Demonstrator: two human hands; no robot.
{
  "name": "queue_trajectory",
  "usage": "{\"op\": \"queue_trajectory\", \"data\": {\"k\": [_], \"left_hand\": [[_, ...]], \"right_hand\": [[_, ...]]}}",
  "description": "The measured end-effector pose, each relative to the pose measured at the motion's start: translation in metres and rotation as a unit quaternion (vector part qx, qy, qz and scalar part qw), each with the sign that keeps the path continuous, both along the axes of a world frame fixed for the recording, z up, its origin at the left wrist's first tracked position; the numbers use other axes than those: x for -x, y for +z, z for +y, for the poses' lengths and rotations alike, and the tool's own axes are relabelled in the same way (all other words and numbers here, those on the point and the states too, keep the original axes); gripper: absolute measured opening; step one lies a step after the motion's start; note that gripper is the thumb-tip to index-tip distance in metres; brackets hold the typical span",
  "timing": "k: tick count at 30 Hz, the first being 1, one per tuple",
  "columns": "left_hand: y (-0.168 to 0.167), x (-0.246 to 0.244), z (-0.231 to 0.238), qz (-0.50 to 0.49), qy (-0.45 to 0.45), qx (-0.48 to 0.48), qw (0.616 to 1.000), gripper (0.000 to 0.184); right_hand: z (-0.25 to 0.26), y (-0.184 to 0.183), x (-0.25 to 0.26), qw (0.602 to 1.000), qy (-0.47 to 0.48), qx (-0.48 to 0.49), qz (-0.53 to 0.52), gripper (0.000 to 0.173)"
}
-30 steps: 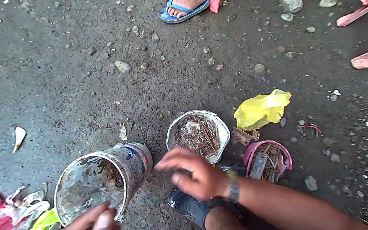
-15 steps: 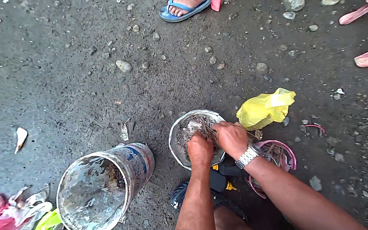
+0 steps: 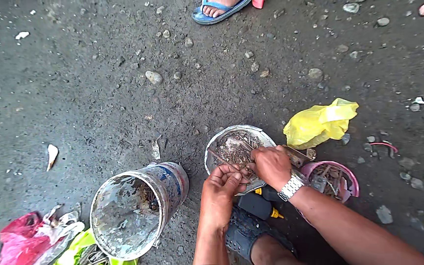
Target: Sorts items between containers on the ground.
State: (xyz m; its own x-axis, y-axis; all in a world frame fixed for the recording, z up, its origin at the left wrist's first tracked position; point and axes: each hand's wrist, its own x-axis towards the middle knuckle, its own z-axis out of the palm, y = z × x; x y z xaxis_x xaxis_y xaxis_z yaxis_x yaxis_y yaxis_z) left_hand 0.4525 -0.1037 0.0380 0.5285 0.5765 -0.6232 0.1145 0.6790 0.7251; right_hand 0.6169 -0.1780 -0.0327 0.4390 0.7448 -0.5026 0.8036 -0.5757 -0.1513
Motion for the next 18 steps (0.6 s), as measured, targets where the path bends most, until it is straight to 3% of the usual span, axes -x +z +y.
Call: {"op": "queue_trajectory", "data": {"k": [6,11,15,18], "left_hand": [[0.020,0.016,-0.001,0.001,0.031,-0.070,0.997,0.019],[0.021,0.022,0.001,0.016,0.061,-0.140,0.988,0.022],[0.020,0.028,0.004,-0.049,0.084,-0.083,0.992,0.029],[0.019,0.034,0.007,-0.102,0.108,-0.024,0.989,0.044]], "right_hand": [[0.007,0.007,-0.003,0.999,0.015,0.045,0.011,0.018],[0.003,0.004,-0.003,0.999,0.011,0.032,0.005,0.021],[0.001,0.002,-0.002,1.000,0.011,0.025,-0.004,0.025],[0.000,0.002,-0.005,1.000,-0.007,-0.009,0.020,0.024]]}}
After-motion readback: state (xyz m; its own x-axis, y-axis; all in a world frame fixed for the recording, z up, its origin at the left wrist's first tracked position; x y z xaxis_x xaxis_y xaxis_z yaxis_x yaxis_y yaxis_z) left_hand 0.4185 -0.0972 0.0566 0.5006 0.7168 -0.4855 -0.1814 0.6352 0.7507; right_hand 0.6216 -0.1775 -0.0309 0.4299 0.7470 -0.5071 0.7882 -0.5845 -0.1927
